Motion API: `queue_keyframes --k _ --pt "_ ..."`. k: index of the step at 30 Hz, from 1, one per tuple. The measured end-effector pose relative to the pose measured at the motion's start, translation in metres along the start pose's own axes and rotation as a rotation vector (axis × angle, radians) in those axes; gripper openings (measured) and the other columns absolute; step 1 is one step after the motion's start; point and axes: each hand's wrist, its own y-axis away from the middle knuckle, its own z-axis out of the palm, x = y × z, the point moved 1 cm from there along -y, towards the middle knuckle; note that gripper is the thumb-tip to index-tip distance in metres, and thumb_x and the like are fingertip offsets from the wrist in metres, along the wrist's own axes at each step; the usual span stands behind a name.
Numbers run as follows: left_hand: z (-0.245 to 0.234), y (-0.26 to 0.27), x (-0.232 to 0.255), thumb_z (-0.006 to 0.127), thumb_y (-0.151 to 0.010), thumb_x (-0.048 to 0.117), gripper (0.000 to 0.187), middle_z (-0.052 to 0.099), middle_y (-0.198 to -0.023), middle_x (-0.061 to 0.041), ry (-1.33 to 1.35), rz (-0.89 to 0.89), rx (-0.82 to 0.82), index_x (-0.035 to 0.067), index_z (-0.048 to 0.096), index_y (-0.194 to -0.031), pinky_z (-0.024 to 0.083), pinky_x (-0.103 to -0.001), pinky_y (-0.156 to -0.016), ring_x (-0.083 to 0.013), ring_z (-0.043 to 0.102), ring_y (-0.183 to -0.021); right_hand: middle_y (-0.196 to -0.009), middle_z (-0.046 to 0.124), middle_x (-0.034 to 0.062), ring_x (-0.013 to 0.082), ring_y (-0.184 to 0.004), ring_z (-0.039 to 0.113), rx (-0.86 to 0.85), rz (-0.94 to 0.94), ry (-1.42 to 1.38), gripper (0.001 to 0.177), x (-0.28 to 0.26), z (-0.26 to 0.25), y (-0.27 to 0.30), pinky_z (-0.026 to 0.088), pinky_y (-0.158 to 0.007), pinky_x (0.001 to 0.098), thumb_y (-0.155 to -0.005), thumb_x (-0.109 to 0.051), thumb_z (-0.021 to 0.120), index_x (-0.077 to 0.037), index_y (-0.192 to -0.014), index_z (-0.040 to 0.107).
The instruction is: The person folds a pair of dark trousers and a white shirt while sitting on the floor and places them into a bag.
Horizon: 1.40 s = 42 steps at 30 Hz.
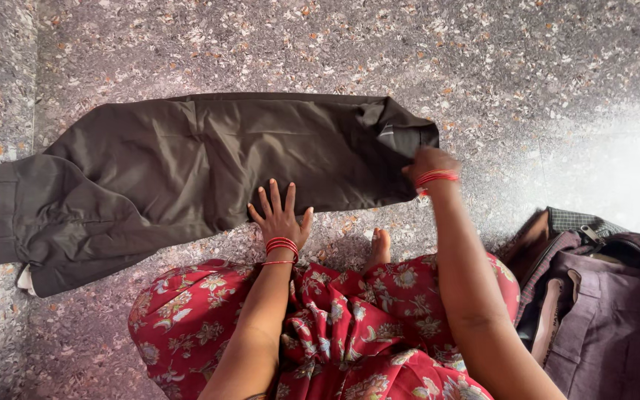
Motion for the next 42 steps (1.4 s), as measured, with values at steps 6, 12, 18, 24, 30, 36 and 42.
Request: queue_keyframes --k 6,12,18,24,30,36,42 --pt "0.001 0.001 0.0 0.045 -0.095 0.064 0.076 0.015 -0.17 -0.014 0.023 0.021 0.046 0.028 0.032 -0.16 0.008 -0.071 -0.118 -0.0416 0.01 -0.156 -0.125 0.068 0.0171 0.0343 -0.115 0.066 -0.147 0.503 -0.124 0.037 0.099 0.0 -0.035 0.051 -0.097 0.0507 -0.088 -0.035 0.076 -0.012 -0.117 0.074" --pt "0.0 0.002 0.0 0.044 -0.096 0.064 0.075 0.016 -0.17 -0.015 0.007 0.013 0.036 0.027 0.032 -0.161 0.007 -0.071 -0.119 -0.0419 0.011 -0.156 -0.139 0.067 0.0119 0.0321 -0.127 0.063 0.287 -0.039 -0.593 0.048 0.054 0.037 -0.098 0.051 -0.107 0.0442 -0.094 -0.031 0.066 -0.025 -0.142 0.062" --pt "0.0 0.0 0.0 0.044 -0.095 0.064 0.075 0.015 -0.17 -0.014 0.027 0.007 0.023 0.028 0.032 -0.16 0.006 -0.071 -0.118 -0.0412 0.01 -0.156 -0.166 0.029 0.0152 0.0433 -0.148 0.025 0.442 0.245 -0.487 0.064 0.052 0.063 -0.124 0.029 -0.115 0.0598 -0.093 -0.022 0.07 -0.02 -0.152 0.046" --pt "-0.001 0.002 0.0 0.043 -0.095 0.064 0.076 0.015 -0.17 -0.015 0.016 -0.005 0.014 0.026 0.032 -0.16 0.006 -0.071 -0.118 -0.0417 0.009 -0.156 -0.162 0.043 0.0056 0.0419 -0.151 0.031 0.565 -0.163 -0.536 0.07 0.023 0.035 -0.141 0.029 -0.117 0.0622 -0.09 -0.015 0.073 -0.027 -0.153 0.045" --pt "-0.005 0.0 0.001 0.046 -0.093 0.063 0.077 0.016 -0.169 -0.015 0.045 0.011 0.053 0.027 0.034 -0.159 0.006 -0.071 -0.118 -0.0419 0.01 -0.155 -0.133 0.056 0.0157 0.0433 -0.132 0.044 0.522 -0.202 -0.259 0.059 -0.002 0.025 -0.134 0.033 -0.113 0.0582 -0.08 -0.018 0.08 -0.034 -0.135 0.066" --pt "-0.007 0.001 0.002 0.048 -0.093 0.063 0.077 0.016 -0.17 -0.015 0.041 0.008 0.031 0.025 0.035 -0.159 0.008 -0.072 -0.118 -0.0418 0.011 -0.156 -0.127 0.062 0.0056 0.0353 -0.128 0.05 0.272 -0.25 -0.234 0.027 0.008 0.0 -0.117 0.04 -0.11 0.0516 -0.067 -0.027 0.087 -0.022 -0.092 0.079" --pt "-0.004 0.0 0.002 0.05 -0.093 0.061 0.077 0.017 -0.17 -0.016 0.048 0.018 0.034 0.025 0.035 -0.159 0.008 -0.073 -0.116 -0.0436 0.011 -0.155 -0.133 0.067 0.0144 0.0329 -0.122 0.065 -0.138 -0.663 -0.292 0.063 -0.042 -0.039 -0.076 0.05 -0.107 0.0431 -0.081 -0.04 0.082 -0.012 -0.134 0.064"
